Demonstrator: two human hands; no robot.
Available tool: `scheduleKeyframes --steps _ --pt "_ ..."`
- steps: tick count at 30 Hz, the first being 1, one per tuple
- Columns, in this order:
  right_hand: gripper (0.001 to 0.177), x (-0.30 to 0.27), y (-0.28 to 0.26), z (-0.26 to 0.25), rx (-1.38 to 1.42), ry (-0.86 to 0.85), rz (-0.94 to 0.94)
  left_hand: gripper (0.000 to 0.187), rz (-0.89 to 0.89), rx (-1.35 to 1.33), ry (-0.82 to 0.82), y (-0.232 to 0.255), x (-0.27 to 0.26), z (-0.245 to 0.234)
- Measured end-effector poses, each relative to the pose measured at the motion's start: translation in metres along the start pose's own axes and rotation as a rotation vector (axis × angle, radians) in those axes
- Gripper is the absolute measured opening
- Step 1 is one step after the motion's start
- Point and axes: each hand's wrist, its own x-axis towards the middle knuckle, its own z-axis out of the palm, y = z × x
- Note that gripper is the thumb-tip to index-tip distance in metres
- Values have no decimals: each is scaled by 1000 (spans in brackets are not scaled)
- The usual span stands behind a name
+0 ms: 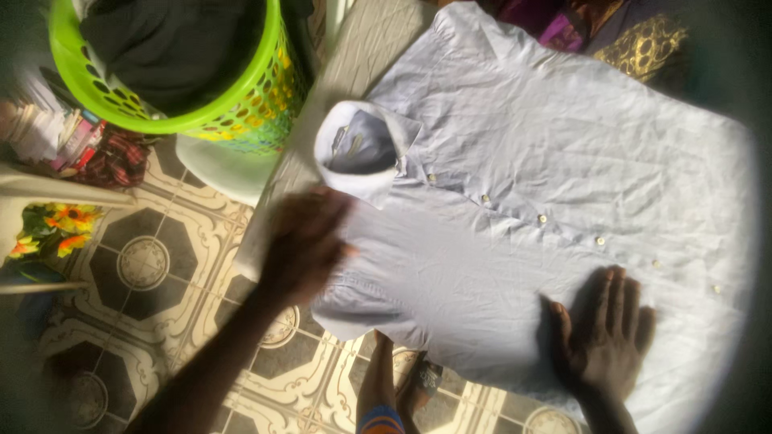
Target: The person buttons a shirt sleeve, spreads the shirt flat on a surface, and smooths it by hand.
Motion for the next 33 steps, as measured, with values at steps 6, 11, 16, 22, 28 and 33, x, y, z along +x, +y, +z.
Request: scheduleKeyframes --steps 6,11,16,22,28,33 --pt "89 -3 2 3 -26 10 15 48 -524 461 -36 -51 -26 -30" --pt "90 -2 7 6 -66 12 28 42 -271 -59 160 51 -12 -14" --pt "87 -3 2 3 -91 -40 36 44 33 -352 163 164 51 56" --pt "88 -3 1 -3 -82 -80 60 50 -20 -266 96 202 98 91" --pt "89 0 7 8 -129 -36 39 62 -42 -138 -40 207 108 79" --pt "74 -2 -30 23 172 37 -164 76 -32 -155 -96 211 112 75"
